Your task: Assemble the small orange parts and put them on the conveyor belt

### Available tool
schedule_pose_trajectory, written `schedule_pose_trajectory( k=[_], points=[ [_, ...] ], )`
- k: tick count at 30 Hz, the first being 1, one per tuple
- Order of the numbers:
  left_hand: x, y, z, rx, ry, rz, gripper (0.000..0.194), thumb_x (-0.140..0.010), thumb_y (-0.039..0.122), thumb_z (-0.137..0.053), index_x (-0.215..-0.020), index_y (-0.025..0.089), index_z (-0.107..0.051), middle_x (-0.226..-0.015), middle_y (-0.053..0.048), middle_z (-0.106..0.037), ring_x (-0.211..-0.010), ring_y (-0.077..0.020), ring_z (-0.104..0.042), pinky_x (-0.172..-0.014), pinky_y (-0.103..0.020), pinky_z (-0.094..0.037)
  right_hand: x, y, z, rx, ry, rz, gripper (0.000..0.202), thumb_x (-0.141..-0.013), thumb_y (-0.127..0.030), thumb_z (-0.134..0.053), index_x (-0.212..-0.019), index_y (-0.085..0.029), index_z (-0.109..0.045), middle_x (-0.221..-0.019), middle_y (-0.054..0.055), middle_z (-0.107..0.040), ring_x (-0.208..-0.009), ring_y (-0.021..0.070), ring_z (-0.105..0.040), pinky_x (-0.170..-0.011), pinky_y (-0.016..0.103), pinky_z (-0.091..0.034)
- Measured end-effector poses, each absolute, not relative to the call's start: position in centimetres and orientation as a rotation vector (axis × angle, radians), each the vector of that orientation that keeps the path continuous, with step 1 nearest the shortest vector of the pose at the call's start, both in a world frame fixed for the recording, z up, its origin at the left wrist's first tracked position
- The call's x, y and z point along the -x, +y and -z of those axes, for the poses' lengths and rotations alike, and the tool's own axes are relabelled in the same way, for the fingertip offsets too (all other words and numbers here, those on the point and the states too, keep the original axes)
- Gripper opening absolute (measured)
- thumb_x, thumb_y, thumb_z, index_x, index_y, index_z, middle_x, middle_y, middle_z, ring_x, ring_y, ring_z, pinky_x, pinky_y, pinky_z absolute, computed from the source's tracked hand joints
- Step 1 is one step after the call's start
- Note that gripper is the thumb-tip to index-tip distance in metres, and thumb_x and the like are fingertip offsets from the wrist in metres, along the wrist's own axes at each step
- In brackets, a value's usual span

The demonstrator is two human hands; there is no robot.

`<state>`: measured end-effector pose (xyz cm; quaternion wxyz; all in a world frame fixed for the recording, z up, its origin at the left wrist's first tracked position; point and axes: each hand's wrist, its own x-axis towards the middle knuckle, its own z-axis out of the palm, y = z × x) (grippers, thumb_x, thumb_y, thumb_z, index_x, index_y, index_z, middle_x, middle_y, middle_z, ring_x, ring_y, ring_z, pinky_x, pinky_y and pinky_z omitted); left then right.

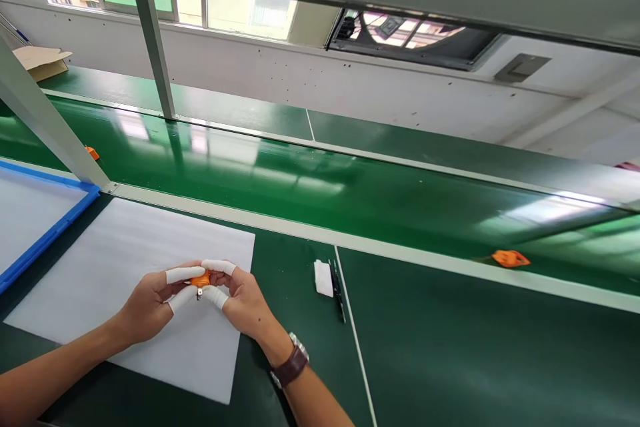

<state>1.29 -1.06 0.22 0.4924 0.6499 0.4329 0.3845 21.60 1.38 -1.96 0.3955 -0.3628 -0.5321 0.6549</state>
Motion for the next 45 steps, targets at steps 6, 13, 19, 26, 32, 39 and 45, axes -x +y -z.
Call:
schedule_pose_trajectory(
  k=[6,13,19,26,32,39,45],
  points=[
    [-1.4,-0.2,-0.4,-1.451,1.119,-0.894,0.035,-0.087,0.021,-0.063,-0.121,0.022,-0.069,-0.120,-0.004,-0.074,-0.113,-0.0248,-0.070,-0.099,-0.041,-0.060,-21.8,1.5,1.3,0.837,-1.394,-1.725,0.049,-0.083,-0.036,-0.077,-0.128,-0.025,-0.064,-0.122,0.007,-0.070,-0.110,0.0245,-0.067,-0.102,0.047,-0.054],
    [-1.8,0.0,-0.1,-1.422,1.092,-0.872,0.027,-0.088,0.025,-0.063,-0.114,0.022,-0.071,-0.124,-0.005,-0.072,-0.114,-0.0247,-0.069,-0.102,-0.041,-0.058,-20.9,1.4,1.4,0.877,-1.287,-1.692,0.041,-0.084,-0.039,-0.077,-0.121,-0.026,-0.067,-0.118,0.005,-0.073,-0.109,0.0235,-0.070,-0.100,0.043,-0.057],
    [-1.7,0.3,-0.2,-1.277,1.076,-0.896,0.029,-0.087,0.026,-0.067,-0.115,0.020,-0.069,-0.123,-0.006,-0.073,-0.116,-0.0249,-0.068,-0.105,-0.042,-0.056,-21.3,1.4,2.2,0.961,-1.387,-1.532,0.048,-0.086,-0.040,-0.073,-0.131,-0.027,-0.062,-0.120,0.006,-0.072,-0.109,0.0247,-0.069,-0.097,0.044,-0.058],
    [-1.2,0.6,0.0,-1.192,1.049,-0.903,0.025,-0.090,0.031,-0.066,-0.111,0.019,-0.071,-0.128,-0.007,-0.070,-0.115,-0.0259,-0.068,-0.101,-0.043,-0.058,-22.6,2.1,2.5,1.020,-1.784,-0.789,0.026,-0.099,-0.026,-0.053,-0.122,-0.026,-0.065,-0.113,0.008,-0.068,-0.100,0.0206,-0.066,-0.087,0.038,-0.057],
    [-1.2,0.8,0.2,-1.163,0.999,-0.879,0.030,-0.090,0.030,-0.066,-0.118,0.022,-0.070,-0.129,-0.006,-0.070,-0.120,-0.0281,-0.065,-0.102,-0.045,-0.057,-22.3,1.8,2.9,0.918,-1.967,-0.802,0.034,-0.101,-0.020,-0.047,-0.133,-0.028,-0.057,-0.120,0.007,-0.067,-0.108,0.0212,-0.063,-0.096,0.042,-0.054],
    [-1.4,0.5,-0.2,-1.237,0.950,-0.831,0.026,-0.090,0.028,-0.065,-0.115,0.023,-0.072,-0.133,-0.005,-0.067,-0.122,-0.0289,-0.064,-0.107,-0.047,-0.052,-22.6,1.7,2.5,1.049,-1.825,-1.122,0.038,-0.095,-0.032,-0.060,-0.132,-0.028,-0.060,-0.113,0.006,-0.070,-0.105,0.0230,-0.065,-0.098,0.044,-0.052],
    [-2.2,0.2,0.3,-1.301,1.001,-0.862,0.024,-0.092,0.025,-0.060,-0.115,0.025,-0.068,-0.126,-0.005,-0.071,-0.120,-0.0259,-0.066,-0.107,-0.045,-0.054,-22.0,1.4,2.1,1.089,-1.750,-1.203,0.036,-0.094,-0.034,-0.059,-0.130,-0.029,-0.062,-0.106,0.006,-0.068,-0.095,0.0220,-0.064,-0.092,0.041,-0.055]
  ],
)
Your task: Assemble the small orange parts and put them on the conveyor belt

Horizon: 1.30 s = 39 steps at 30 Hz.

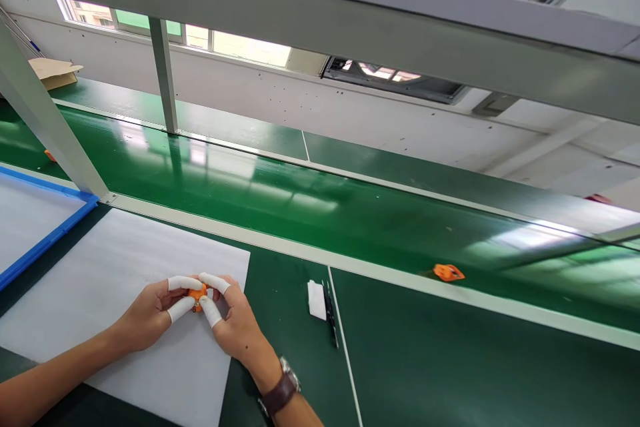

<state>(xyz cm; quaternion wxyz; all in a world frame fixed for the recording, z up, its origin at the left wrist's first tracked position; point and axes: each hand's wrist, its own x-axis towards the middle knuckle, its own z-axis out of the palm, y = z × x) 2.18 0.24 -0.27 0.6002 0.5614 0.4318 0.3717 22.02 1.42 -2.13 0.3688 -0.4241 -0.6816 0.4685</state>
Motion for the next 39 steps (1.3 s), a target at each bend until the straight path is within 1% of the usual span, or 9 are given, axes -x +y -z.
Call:
schedule_pose_trajectory(
  k=[6,9,11,15,19,22,27,34,39],
  points=[
    [-2.2,-0.2,0.6,-1.376,1.062,-0.972,0.025,-0.095,0.022,-0.054,-0.118,0.026,-0.061,-0.135,-0.006,-0.065,-0.121,-0.0242,-0.065,-0.104,-0.044,-0.056,-21.6,1.7,2.5,1.126,-1.579,-1.277,0.039,-0.092,-0.044,-0.063,-0.127,-0.027,-0.064,-0.108,0.007,-0.071,-0.099,0.0239,-0.066,-0.095,0.044,-0.055],
    [-1.9,-0.5,0.8,-1.720,1.091,-1.039,0.031,-0.090,0.011,-0.053,-0.115,0.027,-0.063,-0.142,-0.005,-0.057,-0.132,-0.0255,-0.056,-0.109,-0.045,-0.051,-21.8,1.9,3.0,1.109,-1.442,-1.315,0.045,-0.089,-0.047,-0.067,-0.127,-0.024,-0.063,-0.112,0.009,-0.072,-0.105,0.0260,-0.067,-0.101,0.047,-0.052],
    [-1.8,-0.5,0.9,-1.953,1.112,-1.077,0.034,-0.087,0.007,-0.053,-0.114,0.027,-0.063,-0.140,-0.006,-0.057,-0.132,-0.0254,-0.055,-0.111,-0.045,-0.048,-21.7,2.0,3.2,1.100,-1.400,-1.304,0.048,-0.087,-0.049,-0.069,-0.127,-0.022,-0.063,-0.112,0.009,-0.072,-0.107,0.0266,-0.067,-0.104,0.049,-0.050],
    [-2.3,-0.4,1.2,-2.118,1.214,-1.144,0.018,-0.090,0.013,-0.059,-0.104,0.025,-0.060,-0.123,-0.007,-0.062,-0.114,-0.0227,-0.066,-0.098,-0.038,-0.057,-21.5,1.8,3.0,1.126,-1.452,-1.265,0.044,-0.089,-0.047,-0.067,-0.125,-0.022,-0.064,-0.106,0.008,-0.073,-0.100,0.0245,-0.067,-0.099,0.045,-0.052],
    [-2.4,-0.3,1.0,-2.160,1.235,-1.144,0.021,-0.090,0.012,-0.059,-0.105,0.025,-0.054,-0.116,-0.007,-0.062,-0.101,-0.0194,-0.069,-0.087,-0.033,-0.060,-21.4,1.5,2.4,1.082,-1.602,-1.185,0.032,-0.092,-0.042,-0.063,-0.119,-0.025,-0.069,-0.101,0.006,-0.070,-0.092,0.0213,-0.066,-0.090,0.039,-0.055],
    [-2.1,-0.3,1.1,-2.183,1.253,-1.110,0.024,-0.089,0.011,-0.057,-0.108,0.025,-0.053,-0.120,-0.007,-0.063,-0.104,-0.0202,-0.068,-0.089,-0.035,-0.059,-21.5,1.4,2.3,1.049,-1.668,-1.145,0.031,-0.093,-0.037,-0.061,-0.121,-0.026,-0.068,-0.103,0.006,-0.069,-0.092,0.0210,-0.064,-0.091,0.039,-0.055],
    [-1.8,-0.3,1.4,-2.198,1.267,-1.073,0.016,-0.090,0.016,-0.060,-0.102,0.026,-0.057,-0.125,-0.006,-0.067,-0.116,-0.0237,-0.065,-0.096,-0.040,-0.057,-21.5,1.3,2.4,1.044,-1.706,-1.098,0.031,-0.093,-0.035,-0.060,-0.122,-0.028,-0.067,-0.104,0.006,-0.068,-0.092,0.0212,-0.064,-0.090,0.040,-0.055],
    [-1.2,0.2,0.9,-2.073,1.414,-1.070,0.018,-0.088,0.024,-0.063,-0.105,0.025,-0.058,-0.117,-0.007,-0.072,-0.103,-0.0230,-0.072,-0.089,-0.038,-0.061,-21.5,1.4,2.3,0.994,-1.741,-1.014,0.028,-0.096,-0.030,-0.055,-0.122,-0.027,-0.065,-0.116,0.007,-0.067,-0.096,0.0200,-0.064,-0.090,0.038,-0.055],
    [0.2,1.3,0.6,-1.969,1.590,-1.077,0.027,-0.086,0.034,-0.069,-0.108,0.023,-0.058,-0.111,-0.009,-0.074,-0.093,-0.0238,-0.074,-0.086,-0.041,-0.062,-21.2,1.2,2.7,0.940,-1.916,-0.766,0.032,-0.095,-0.027,-0.057,-0.126,-0.028,-0.062,-0.119,0.009,-0.067,-0.107,0.0255,-0.062,-0.096,0.046,-0.053]
  ],
)
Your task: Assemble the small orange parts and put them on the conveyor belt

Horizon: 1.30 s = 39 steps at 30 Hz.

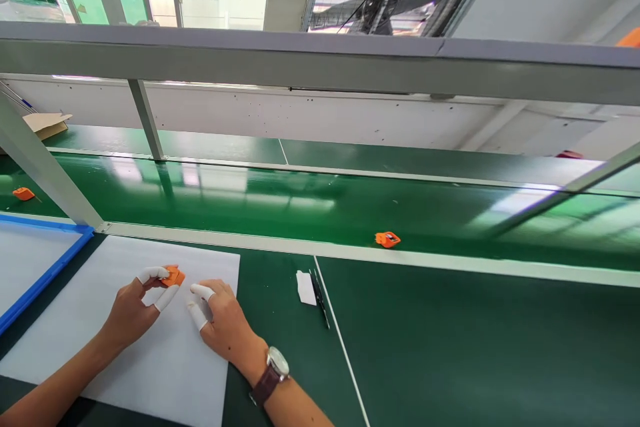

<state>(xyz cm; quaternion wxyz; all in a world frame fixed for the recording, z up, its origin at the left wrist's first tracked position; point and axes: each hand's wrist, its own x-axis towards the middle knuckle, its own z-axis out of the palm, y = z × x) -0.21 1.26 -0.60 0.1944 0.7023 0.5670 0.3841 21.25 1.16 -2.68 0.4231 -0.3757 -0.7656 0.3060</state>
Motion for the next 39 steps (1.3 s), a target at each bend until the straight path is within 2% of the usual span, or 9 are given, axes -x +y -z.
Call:
schedule_pose_trajectory(
  k=[3,7,12,17,19,22,24,30,39],
  points=[
    [0.0,1.1,0.5,-2.004,1.546,-1.088,0.023,-0.087,0.034,-0.068,-0.106,0.023,-0.059,-0.112,-0.009,-0.074,-0.098,-0.0247,-0.074,-0.086,-0.040,-0.062,-21.2,1.0,2.9,0.966,-1.912,-0.764,0.035,-0.096,-0.029,-0.056,-0.131,-0.027,-0.059,-0.117,0.010,-0.068,-0.104,0.0262,-0.063,-0.096,0.049,-0.052],
    [-1.2,0.3,0.5,-2.174,1.325,-1.126,0.017,-0.089,0.024,-0.066,-0.105,0.025,-0.059,-0.123,-0.009,-0.070,-0.112,-0.0248,-0.069,-0.090,-0.038,-0.060,-21.4,1.1,3.1,1.051,-1.701,-1.012,0.041,-0.095,-0.035,-0.059,-0.135,-0.026,-0.057,-0.117,0.008,-0.070,-0.105,0.0240,-0.066,-0.098,0.045,-0.053],
    [-2.0,-0.1,0.2,-2.228,1.143,-1.139,0.016,-0.089,0.017,-0.065,-0.102,0.026,-0.062,-0.124,-0.007,-0.069,-0.118,-0.0240,-0.066,-0.097,-0.038,-0.057,-21.6,1.3,2.6,1.062,-1.545,-1.221,0.043,-0.088,-0.034,-0.066,-0.130,-0.023,-0.062,-0.112,0.006,-0.073,-0.106,0.0233,-0.068,-0.099,0.044,-0.053],
    [-1.2,0.3,-0.5,-1.921,1.042,-1.013,0.013,-0.092,0.021,-0.062,-0.101,0.024,-0.070,-0.134,-0.008,-0.064,-0.125,-0.0265,-0.061,-0.106,-0.044,-0.053,-21.7,1.5,1.8,1.048,-1.509,-1.272,0.038,-0.086,-0.030,-0.066,-0.123,-0.022,-0.066,-0.113,0.007,-0.073,-0.104,0.0237,-0.068,-0.099,0.045,-0.053],
    [-0.9,0.5,-0.7,-1.697,1.034,-0.971,0.019,-0.092,0.025,-0.063,-0.109,0.023,-0.070,-0.137,-0.009,-0.063,-0.121,-0.0271,-0.064,-0.104,-0.045,-0.055,-21.7,1.4,1.7,1.036,-1.520,-1.293,0.037,-0.086,-0.030,-0.066,-0.123,-0.022,-0.067,-0.113,0.007,-0.073,-0.103,0.0240,-0.068,-0.098,0.045,-0.053],
    [-0.7,0.7,-0.7,-1.472,1.065,-0.868,0.039,-0.090,0.030,-0.067,-0.127,0.022,-0.063,-0.134,-0.010,-0.066,-0.110,-0.0259,-0.069,-0.099,-0.045,-0.058,-21.8,1.3,1.7,1.073,-1.571,-1.281,0.039,-0.086,-0.028,-0.065,-0.125,-0.023,-0.066,-0.110,0.007,-0.073,-0.100,0.0238,-0.068,-0.095,0.044,-0.053],
    [-0.7,0.8,-0.5,-1.402,1.077,-0.805,0.041,-0.090,0.033,-0.067,-0.129,0.022,-0.063,-0.128,-0.009,-0.070,-0.109,-0.0256,-0.070,-0.100,-0.045,-0.057,-21.9,1.3,1.9,1.103,-1.624,-1.241,0.040,-0.085,-0.027,-0.066,-0.125,-0.025,-0.066,-0.107,0.006,-0.072,-0.097,0.0234,-0.067,-0.093,0.044,-0.053],
    [-0.9,0.5,0.3,-1.421,1.178,-0.819,0.033,-0.086,0.034,-0.070,-0.117,0.022,-0.068,-0.124,-0.007,-0.071,-0.116,-0.0265,-0.066,-0.104,-0.045,-0.054,-21.9,1.2,2.5,1.008,-1.737,-1.152,0.038,-0.090,-0.026,-0.062,-0.128,-0.028,-0.064,-0.106,0.005,-0.069,-0.098,0.0233,-0.064,-0.092,0.044,-0.052],
    [-1.6,0.1,0.1,-1.456,1.160,-0.889,0.008,-0.088,0.028,-0.066,-0.089,0.022,-0.061,-0.114,-0.005,-0.073,-0.101,-0.0218,-0.070,-0.090,-0.036,-0.059,-22.6,1.4,2.6,0.876,-1.866,-1.104,0.040,-0.093,-0.026,-0.059,-0.133,-0.029,-0.060,-0.116,0.006,-0.070,-0.105,0.0231,-0.064,-0.096,0.044,-0.051]
  ],
)
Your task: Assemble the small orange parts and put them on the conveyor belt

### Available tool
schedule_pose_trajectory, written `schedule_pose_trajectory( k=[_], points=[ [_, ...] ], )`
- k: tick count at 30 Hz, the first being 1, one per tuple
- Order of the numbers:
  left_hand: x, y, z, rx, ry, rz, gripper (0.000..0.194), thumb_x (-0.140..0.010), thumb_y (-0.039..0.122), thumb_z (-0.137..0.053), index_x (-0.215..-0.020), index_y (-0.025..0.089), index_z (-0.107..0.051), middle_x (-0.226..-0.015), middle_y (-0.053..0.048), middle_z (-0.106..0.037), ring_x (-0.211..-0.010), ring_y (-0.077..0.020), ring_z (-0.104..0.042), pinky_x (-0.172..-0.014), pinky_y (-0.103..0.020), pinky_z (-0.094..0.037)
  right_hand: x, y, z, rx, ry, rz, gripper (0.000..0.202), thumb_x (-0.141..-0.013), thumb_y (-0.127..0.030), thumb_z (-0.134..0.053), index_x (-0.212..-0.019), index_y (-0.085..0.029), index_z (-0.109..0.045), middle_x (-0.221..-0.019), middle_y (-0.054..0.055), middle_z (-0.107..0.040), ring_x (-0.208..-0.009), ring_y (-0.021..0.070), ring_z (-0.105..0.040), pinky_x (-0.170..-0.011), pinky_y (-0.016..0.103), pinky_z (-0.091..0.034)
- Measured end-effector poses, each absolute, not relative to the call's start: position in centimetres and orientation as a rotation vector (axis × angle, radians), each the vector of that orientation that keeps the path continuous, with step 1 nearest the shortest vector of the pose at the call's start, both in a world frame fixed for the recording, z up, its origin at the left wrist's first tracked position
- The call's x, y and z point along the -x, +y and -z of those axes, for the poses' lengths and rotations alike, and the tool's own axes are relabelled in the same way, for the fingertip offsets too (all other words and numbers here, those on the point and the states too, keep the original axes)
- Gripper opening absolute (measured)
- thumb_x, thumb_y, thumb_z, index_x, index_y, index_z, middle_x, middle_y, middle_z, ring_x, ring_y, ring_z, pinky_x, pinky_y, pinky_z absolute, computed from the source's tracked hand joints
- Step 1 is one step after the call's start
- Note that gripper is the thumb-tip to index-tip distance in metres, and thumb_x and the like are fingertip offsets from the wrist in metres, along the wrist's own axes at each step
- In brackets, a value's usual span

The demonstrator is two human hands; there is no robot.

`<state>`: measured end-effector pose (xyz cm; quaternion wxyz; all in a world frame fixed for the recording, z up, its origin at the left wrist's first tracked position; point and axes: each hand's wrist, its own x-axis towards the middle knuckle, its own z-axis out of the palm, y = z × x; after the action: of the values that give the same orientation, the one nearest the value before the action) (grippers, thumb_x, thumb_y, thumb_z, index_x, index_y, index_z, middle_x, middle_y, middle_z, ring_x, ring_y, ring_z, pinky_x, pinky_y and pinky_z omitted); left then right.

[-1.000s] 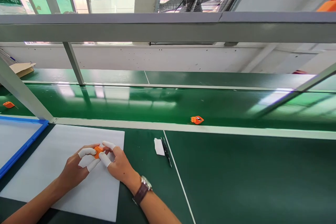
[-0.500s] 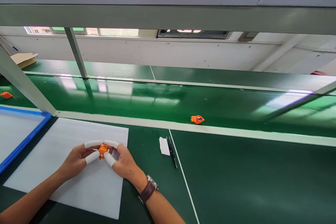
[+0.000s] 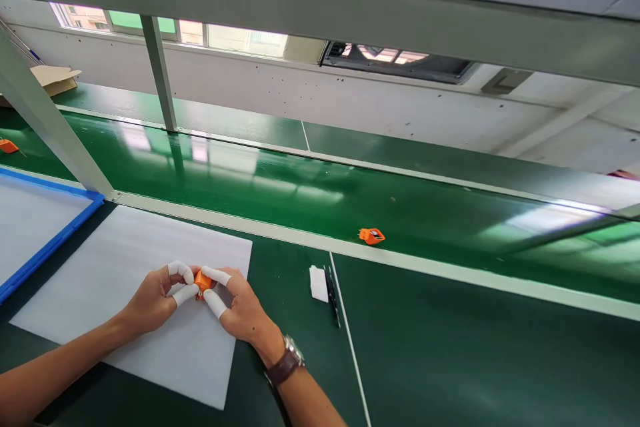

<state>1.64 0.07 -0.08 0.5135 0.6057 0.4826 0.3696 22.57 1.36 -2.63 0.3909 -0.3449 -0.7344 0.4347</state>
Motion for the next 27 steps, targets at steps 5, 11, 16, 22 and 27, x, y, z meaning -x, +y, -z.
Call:
schedule_pose_trajectory(
  k=[5,11,16,22,27],
  points=[
    [-1.5,0.3,0.1,-1.513,1.172,-0.910,0.007,-0.090,0.029,-0.062,-0.088,0.022,-0.061,-0.108,-0.003,-0.074,-0.095,-0.0196,-0.069,-0.089,-0.035,-0.057,-23.1,1.4,2.4,0.941,-1.870,-1.219,0.054,-0.089,-0.025,-0.065,-0.141,-0.028,-0.052,-0.129,0.007,-0.065,-0.117,0.0243,-0.062,-0.104,0.045,-0.049],
    [-1.3,0.4,0.4,-1.511,1.134,-0.912,0.009,-0.091,0.030,-0.059,-0.096,0.024,-0.064,-0.115,-0.003,-0.072,-0.091,-0.0179,-0.068,-0.087,-0.034,-0.057,-23.1,1.4,2.7,1.032,-1.852,-1.267,0.060,-0.086,-0.027,-0.069,-0.143,-0.030,-0.049,-0.135,0.006,-0.063,-0.124,0.0262,-0.059,-0.110,0.050,-0.044],
    [-1.3,0.2,0.3,-1.509,1.085,-0.945,0.011,-0.093,0.029,-0.057,-0.100,0.025,-0.065,-0.121,-0.003,-0.071,-0.095,-0.0183,-0.069,-0.089,-0.033,-0.057,-22.9,1.4,3.0,1.043,-1.859,-1.244,0.057,-0.084,-0.027,-0.073,-0.138,-0.030,-0.054,-0.135,0.006,-0.063,-0.123,0.0265,-0.060,-0.108,0.049,-0.047],
    [-1.3,0.5,0.6,-1.506,1.077,-0.915,0.015,-0.095,0.030,-0.056,-0.104,0.026,-0.067,-0.119,-0.002,-0.072,-0.102,-0.0209,-0.070,-0.091,-0.035,-0.058,-22.5,1.6,3.1,0.957,-1.844,-1.170,0.051,-0.085,-0.026,-0.073,-0.133,-0.031,-0.058,-0.129,0.005,-0.065,-0.117,0.0248,-0.063,-0.103,0.044,-0.051],
    [-1.0,0.6,1.0,-1.522,1.028,-0.955,0.022,-0.096,0.026,-0.052,-0.112,0.026,-0.066,-0.122,-0.003,-0.071,-0.110,-0.0221,-0.068,-0.099,-0.040,-0.057,-22.0,1.6,3.2,0.974,-1.816,-1.073,0.043,-0.087,-0.028,-0.072,-0.128,-0.030,-0.061,-0.121,0.005,-0.068,-0.108,0.0228,-0.066,-0.095,0.040,-0.054]
  ],
)
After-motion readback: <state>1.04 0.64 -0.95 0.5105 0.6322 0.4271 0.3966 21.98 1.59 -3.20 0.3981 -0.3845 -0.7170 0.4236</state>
